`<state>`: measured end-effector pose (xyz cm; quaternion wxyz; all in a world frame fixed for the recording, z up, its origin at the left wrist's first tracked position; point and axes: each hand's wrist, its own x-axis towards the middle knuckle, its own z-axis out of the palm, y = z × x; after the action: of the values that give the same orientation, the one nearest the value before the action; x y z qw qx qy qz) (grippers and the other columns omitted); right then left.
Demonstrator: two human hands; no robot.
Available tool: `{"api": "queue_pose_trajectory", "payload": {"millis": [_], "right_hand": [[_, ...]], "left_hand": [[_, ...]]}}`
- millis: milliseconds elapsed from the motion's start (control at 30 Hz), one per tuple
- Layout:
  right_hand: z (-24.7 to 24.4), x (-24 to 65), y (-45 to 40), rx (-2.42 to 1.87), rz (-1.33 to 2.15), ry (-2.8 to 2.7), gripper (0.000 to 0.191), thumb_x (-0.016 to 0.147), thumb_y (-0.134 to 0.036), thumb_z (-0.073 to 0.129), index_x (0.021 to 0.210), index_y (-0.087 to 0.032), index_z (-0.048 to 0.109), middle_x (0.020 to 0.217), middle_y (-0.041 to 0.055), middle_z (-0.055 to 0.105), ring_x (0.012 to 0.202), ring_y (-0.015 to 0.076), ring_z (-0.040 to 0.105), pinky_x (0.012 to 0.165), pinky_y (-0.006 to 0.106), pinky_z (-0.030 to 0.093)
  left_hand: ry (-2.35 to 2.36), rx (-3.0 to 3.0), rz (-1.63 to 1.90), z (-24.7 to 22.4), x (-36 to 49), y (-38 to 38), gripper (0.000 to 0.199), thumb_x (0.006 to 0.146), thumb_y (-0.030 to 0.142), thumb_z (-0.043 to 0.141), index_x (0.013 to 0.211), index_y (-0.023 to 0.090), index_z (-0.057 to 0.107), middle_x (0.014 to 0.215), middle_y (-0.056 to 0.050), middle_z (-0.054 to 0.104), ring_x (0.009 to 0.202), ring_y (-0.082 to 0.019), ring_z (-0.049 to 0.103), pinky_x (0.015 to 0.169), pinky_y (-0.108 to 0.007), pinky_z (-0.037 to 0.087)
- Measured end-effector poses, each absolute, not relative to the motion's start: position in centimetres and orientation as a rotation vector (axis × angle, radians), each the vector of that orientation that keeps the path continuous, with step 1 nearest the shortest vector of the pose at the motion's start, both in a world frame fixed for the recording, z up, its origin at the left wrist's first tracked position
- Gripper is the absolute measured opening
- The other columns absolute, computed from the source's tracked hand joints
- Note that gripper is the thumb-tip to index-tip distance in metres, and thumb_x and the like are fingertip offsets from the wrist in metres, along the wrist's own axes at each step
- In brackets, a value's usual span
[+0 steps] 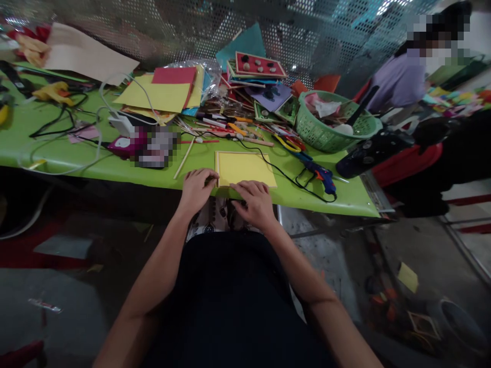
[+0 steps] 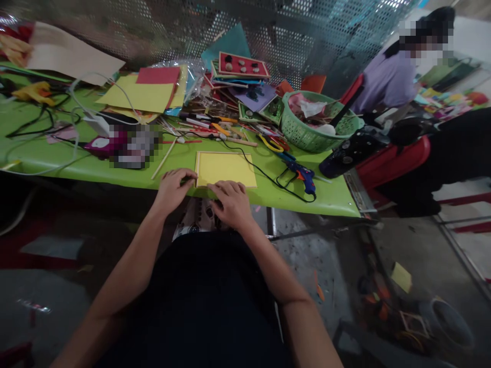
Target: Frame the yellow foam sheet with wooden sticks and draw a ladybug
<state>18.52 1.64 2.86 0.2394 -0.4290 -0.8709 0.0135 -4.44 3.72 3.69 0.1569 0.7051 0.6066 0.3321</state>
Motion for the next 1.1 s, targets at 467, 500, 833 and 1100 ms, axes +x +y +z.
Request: {"api": "queue_pose_trajectory", "payload": {"millis": [467, 500, 833, 1100], "right_hand": [[1.2, 16.1, 2.1, -1.151, 0.004, -2.411, 0.048, 0.097, -0.026, 0.064, 0.145, -0.026, 0.066, 0.136, 0.0113, 0.072, 0.126, 0.0333, 0.059, 0.107, 0.049, 0.043], [1.1, 16.1, 2.2, -1.145, -0.003, -2.404, 0.047, 0.097, -0.025, 0.063, 0.144, -0.026, 0.066, 0.135, 0.0111, 0.073, 0.126, 0.033, 0.059, 0.107, 0.048, 0.043], [0.9, 15.9, 2.2, -1.135, -0.037, -2.394, 0.045, 0.099, -0.028, 0.062, 0.144, -0.024, 0.067, 0.135, 0.011, 0.073, 0.126, 0.0321, 0.06, 0.108, 0.047, 0.043], [1.6, 19.9, 1.4, -1.24, 0.018, -2.268, 0.057, 0.104, -0.039, 0.059, 0.16, -0.029, 0.051, 0.146, 0.0112, 0.066, 0.135, 0.0317, 0.057, 0.114, 0.048, 0.04]], "left_hand": [[1.727, 2.048, 0.963, 3.5, -4.4, 3.3, 0.017, 0.097, 0.014, 0.06, 0.104, 0.026, 0.07, 0.119, -0.003, 0.079, 0.119, -0.026, 0.068, 0.107, -0.045, 0.043], [1.727, 2.05, 0.961, 3.5, -4.4, 3.3, 0.016, 0.097, 0.014, 0.061, 0.104, 0.026, 0.07, 0.119, -0.002, 0.079, 0.118, -0.026, 0.068, 0.106, -0.045, 0.043], [1.732, 2.069, 0.961, 3.3, -4.5, 3.3, 0.014, 0.098, 0.019, 0.064, 0.106, 0.027, 0.071, 0.119, -0.002, 0.079, 0.117, -0.027, 0.068, 0.107, -0.046, 0.042], [1.633, 2.044, 1.146, 2.7, -5.3, 2.8, 0.016, 0.101, 0.027, 0.06, 0.113, 0.026, 0.07, 0.123, -0.006, 0.078, 0.122, -0.025, 0.067, 0.11, -0.044, 0.045]]}}
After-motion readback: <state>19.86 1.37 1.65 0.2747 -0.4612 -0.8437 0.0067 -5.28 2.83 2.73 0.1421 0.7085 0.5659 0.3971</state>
